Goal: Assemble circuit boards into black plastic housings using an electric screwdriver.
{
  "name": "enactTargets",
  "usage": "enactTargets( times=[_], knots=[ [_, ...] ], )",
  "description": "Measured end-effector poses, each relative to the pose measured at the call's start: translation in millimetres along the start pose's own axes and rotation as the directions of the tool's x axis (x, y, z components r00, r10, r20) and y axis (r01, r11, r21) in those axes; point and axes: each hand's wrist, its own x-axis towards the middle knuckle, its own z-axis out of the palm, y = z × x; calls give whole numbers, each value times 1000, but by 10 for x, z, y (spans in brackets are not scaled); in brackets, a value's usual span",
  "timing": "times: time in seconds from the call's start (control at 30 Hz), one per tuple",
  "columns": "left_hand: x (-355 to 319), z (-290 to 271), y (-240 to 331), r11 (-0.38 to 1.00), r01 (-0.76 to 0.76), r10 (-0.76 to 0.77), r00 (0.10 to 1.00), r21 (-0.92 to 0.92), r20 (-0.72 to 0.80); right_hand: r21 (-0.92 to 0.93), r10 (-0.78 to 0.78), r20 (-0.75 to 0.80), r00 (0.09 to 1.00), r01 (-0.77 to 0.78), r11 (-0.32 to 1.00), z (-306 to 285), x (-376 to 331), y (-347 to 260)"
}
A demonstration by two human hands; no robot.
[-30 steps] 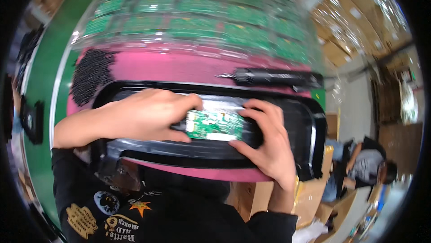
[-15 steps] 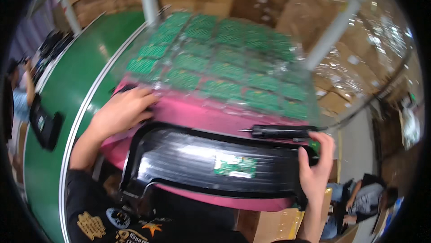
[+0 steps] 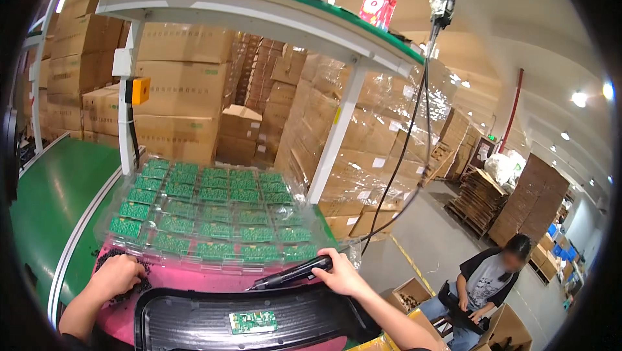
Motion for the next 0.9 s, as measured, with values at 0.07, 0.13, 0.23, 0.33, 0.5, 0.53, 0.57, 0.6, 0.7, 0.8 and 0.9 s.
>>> enactTargets(
  times=[0.07, 0.13, 0.23, 0.33, 0.5, 0.53, 0.57, 0.6, 0.7, 0.8, 0.9],
  knots=[
    [32, -13, -14, 1000, 18, -18, 1000, -9, -1, 253, -116, -221, 968, 172, 952, 129, 51, -30],
    [47, 11, -19, 999, 36, -35, 999, -24, 9, 527, -135, -403, 905, 350, 774, 294, 12, -241],
    [177, 74, -82, 999, 9, -10, 1000, -37, -25, 682, -167, -520, 838, 525, 509, 383, 52, -657],
    [198, -1, -41, 990, 56, -58, 998, -132, -5, 764, -304, -307, 902, 424, 486, 442, 199, -830],
    [217, -81, 13, 972, 100, -95, 995, -214, 34, 946, -322, -44, 946, 143, 290, 757, 279, -854],
    [236, -117, 59, 971, 80, -85, 996, -223, -16, 969, -324, -59, 944, 132, 209, 744, 263, -914],
    [272, -149, 113, 971, 58, -75, 995, -233, -66, 966, -289, -94, 953, 157, 205, 718, 224, -973],
    [298, -177, 178, 969, 73, -84, 996, -234, -35, 947, -292, -156, 944, 227, 226, 701, 195, -1026],
    [460, -332, 453, 900, -71, 43, 996, -429, -74, 920, -263, -286, 921, 341, 194, 505, 61, -1284],
    [664, -413, 811, 787, -307, 239, 952, -536, -193, 940, -218, -342, 914, 331, -85, 366, -60, -1470],
    [862, -395, 1095, 651, -494, 380, 869, -576, -317, 922, -205, -348, 915, 294, -251, 324, -154, -1529]
  ],
)
